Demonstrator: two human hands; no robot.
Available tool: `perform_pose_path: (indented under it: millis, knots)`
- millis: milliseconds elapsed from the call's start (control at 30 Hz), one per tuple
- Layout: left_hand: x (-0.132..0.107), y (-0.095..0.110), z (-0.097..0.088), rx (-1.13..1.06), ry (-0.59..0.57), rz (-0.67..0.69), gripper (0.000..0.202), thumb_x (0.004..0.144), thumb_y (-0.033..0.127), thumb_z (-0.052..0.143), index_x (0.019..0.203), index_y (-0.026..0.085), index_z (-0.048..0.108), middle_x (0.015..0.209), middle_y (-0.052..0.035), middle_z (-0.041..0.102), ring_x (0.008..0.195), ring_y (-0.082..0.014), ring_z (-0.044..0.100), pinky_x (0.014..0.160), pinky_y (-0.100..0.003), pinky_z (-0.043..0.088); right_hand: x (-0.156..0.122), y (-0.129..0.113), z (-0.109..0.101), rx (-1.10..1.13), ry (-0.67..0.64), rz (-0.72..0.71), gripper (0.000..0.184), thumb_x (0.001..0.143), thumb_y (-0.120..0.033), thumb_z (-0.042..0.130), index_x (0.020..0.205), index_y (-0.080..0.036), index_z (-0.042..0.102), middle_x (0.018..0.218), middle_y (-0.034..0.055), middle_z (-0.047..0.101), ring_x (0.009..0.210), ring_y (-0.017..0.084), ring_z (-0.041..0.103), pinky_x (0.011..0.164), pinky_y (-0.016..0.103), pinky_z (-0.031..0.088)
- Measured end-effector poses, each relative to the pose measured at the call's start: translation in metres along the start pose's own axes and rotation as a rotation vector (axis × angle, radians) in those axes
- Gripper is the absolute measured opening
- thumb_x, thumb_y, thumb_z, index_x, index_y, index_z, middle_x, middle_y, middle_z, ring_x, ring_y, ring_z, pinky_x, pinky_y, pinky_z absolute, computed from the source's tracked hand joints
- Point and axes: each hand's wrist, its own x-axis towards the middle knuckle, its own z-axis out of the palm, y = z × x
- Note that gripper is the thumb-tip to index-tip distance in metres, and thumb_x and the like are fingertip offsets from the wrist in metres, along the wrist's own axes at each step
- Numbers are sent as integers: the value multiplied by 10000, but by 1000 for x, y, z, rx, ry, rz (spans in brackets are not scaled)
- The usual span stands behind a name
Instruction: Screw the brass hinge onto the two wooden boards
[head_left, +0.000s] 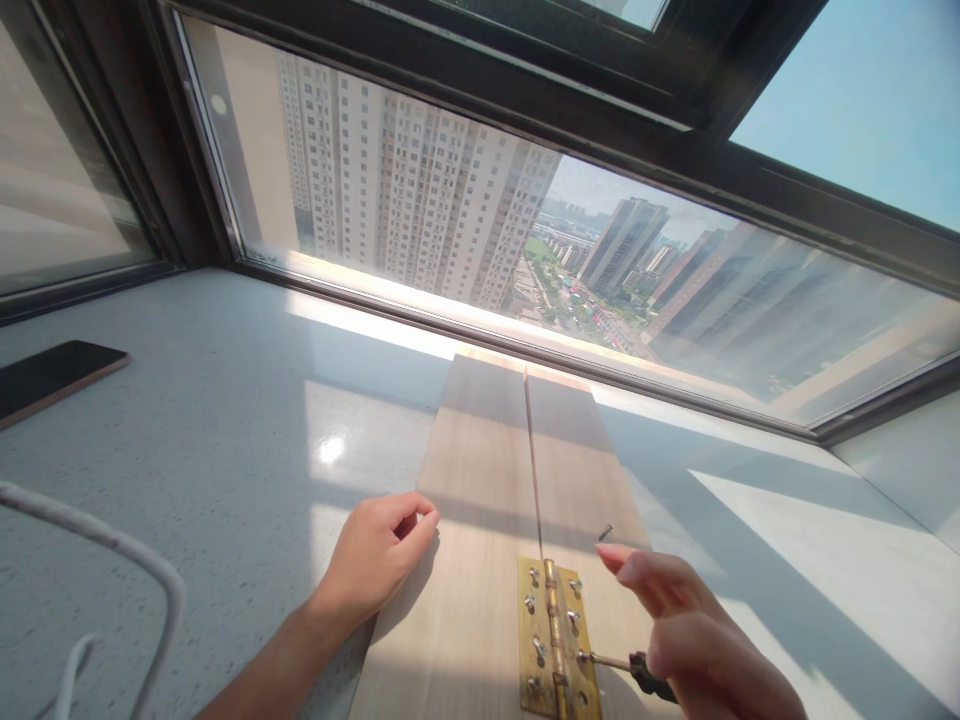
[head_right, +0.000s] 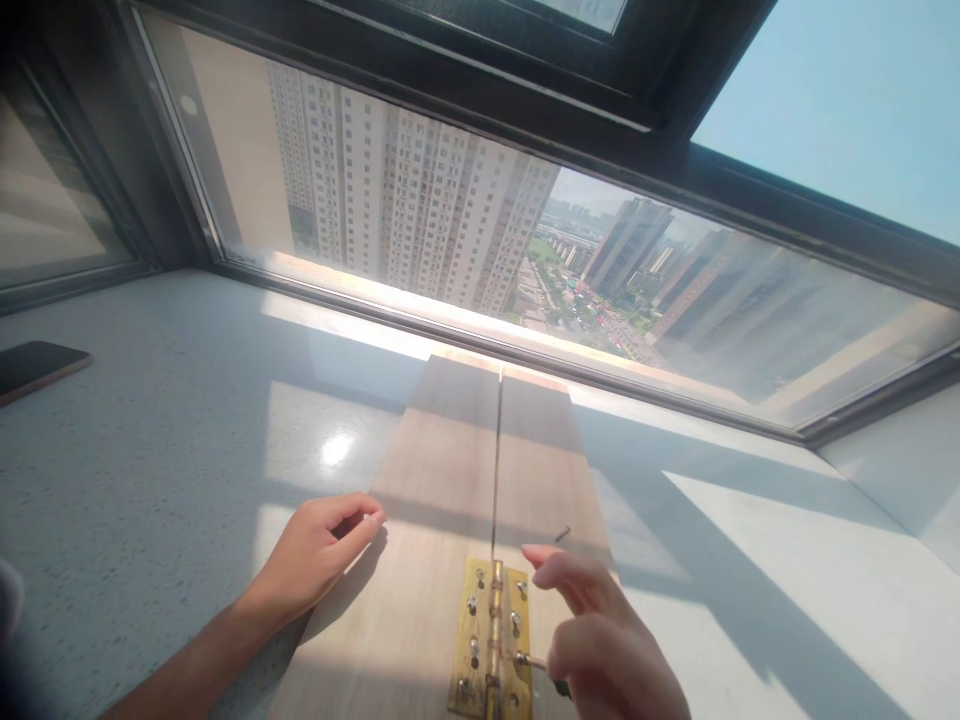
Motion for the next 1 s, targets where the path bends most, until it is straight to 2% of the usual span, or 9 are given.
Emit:
perform_pose_path:
  millis: [33,100,200,267,367,467,667,933,1000]
  knots:
    - [0,0,0,6,-6,1,316,882,355,486,715,163,674,570,5,532,576,-140,459,581,-269,319,3,0,-2,50,-38,-11,245,896,-198,580,676,-197,689,1077,128,674,1085,297,647,924,453,536]
    - [-1,0,-2,2,-23,2,305,876,350,494,713,164,673,569,6,540,573,-138,463,582,-267,325,7,1,-3,234,-103,67,263,887,-183,588,636,-196,663,899,100,694,812,244,709,674,372,592]
    - [-1,0,-3,-6,-72,19,284,868,345,514,707,166,664,560,14,530,565,-131,454,574,-262,327,9,0,0,454,-143,284,254,855,-217,639,602,-189,625,708,63,694,453,120,569,403,217,394]
    - [-2,0,-4,-2,-98,44,276,863,341,526,693,166,656,543,21,509,553,-125,438,562,-259,319,10,-2,0,459,-186,335,214,833,-322,662,657,-200,647,583,46,655,394,96,457,397,217,316]
    - [-2,0,-5,-11,-114,84,273,855,333,540,670,162,646,539,18,518,544,-121,434,550,-258,316,15,-4,-4,360,-318,231,389,826,-530,587,624,-201,639,438,6,471,418,128,417,434,263,313]
    - [-2,0,-6,-29,-120,104,278,848,329,546,646,162,640,549,9,545,546,-123,450,544,-257,324,18,-2,-3,352,-324,174,483,861,-546,512,515,-208,522,442,-33,319,397,116,352,421,264,256]
    - [-2,-1,-3,-13,-100,55,288,865,325,521,646,164,616,560,12,547,561,-124,459,559,-257,328,16,-5,18,494,60,216,385,889,-294,502,521,-200,442,420,-73,228,370,81,212,384,230,176]
    - [-3,-1,-3,2,-75,34,288,867,334,527,646,170,613,546,17,526,552,-125,448,552,-260,323,3,-9,34,426,483,197,394,857,-239,538,478,-198,438,381,-62,293,323,71,257,340,239,235]
    - [-3,-2,-3,11,-78,27,298,871,346,523,647,170,611,559,13,540,561,-127,455,560,-262,328,8,-15,44,393,692,219,390,844,-217,521,472,-198,407,382,-70,265,323,63,219,335,238,198]
